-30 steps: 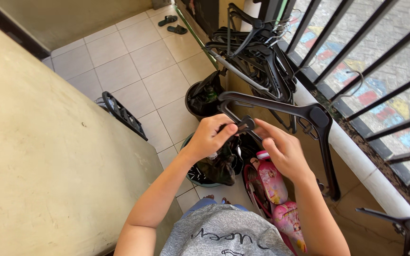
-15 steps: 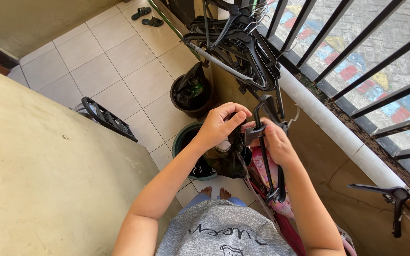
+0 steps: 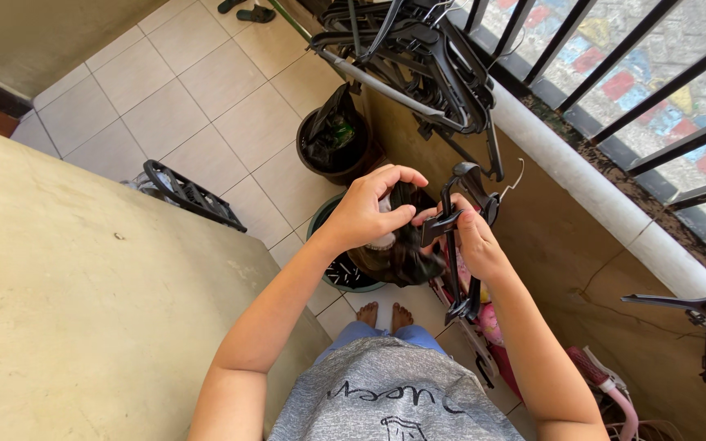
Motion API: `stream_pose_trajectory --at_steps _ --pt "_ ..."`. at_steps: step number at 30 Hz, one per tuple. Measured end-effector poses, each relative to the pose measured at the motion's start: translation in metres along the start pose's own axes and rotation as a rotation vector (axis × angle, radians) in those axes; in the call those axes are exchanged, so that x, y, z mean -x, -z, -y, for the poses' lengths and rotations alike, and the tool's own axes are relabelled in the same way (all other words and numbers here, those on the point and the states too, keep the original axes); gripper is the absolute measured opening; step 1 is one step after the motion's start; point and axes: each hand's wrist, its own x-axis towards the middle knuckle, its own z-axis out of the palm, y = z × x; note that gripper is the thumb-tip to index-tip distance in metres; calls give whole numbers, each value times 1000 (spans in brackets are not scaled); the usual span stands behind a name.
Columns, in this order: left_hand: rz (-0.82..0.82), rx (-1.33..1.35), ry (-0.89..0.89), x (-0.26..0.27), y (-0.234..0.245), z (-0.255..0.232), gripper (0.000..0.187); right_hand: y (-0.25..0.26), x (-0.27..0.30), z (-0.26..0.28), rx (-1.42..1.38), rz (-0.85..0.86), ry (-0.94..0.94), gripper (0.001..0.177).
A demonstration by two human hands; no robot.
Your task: The person takes wet clothes from a green basin, places them on hangers, and hangs them on a balcony railing. The person handles a yellow shirt, orange shorts, dark shorts, and a black shirt, one at a time.
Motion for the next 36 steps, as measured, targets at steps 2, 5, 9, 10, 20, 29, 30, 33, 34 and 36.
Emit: stream_pose_trajectory --at_steps 2,5,9,10,20,29,30,33,34,36 --pt "-3 16 15 2 4 -3 38 -8 -3 -5 84 -16 9 67" --pt "20 47 55 5 9 -7 40 -18 -10 -14 153 -32 35 70" --pt "-38 16 -8 11 16 -7 39 -26 -12 -27 -41 18 -29 63" --pt "-55 -13 -14 12 19 -7 39 -25 -13 -27 -81 23 -43 61" --pt "-94 -240 -124 27 40 -4 44 -38 -15 -7 34 -190 174 69" --pt "123 -429 -21 35 43 6 14 -44 -13 18 435 -348 211 71" --pt "118 -406 -13 35 42 6 14 -45 -14 19 454 -344 227 71" --pt "105 -351 2 38 40 6 14 -45 -14 21 501 -357 216 69" --pt "97 -347 -3 38 39 5 14 -45 -14 21 516 -367 204 69" --pt "86 -342 -22 38 40 4 14 -46 -13 21 485 -363 217 66"
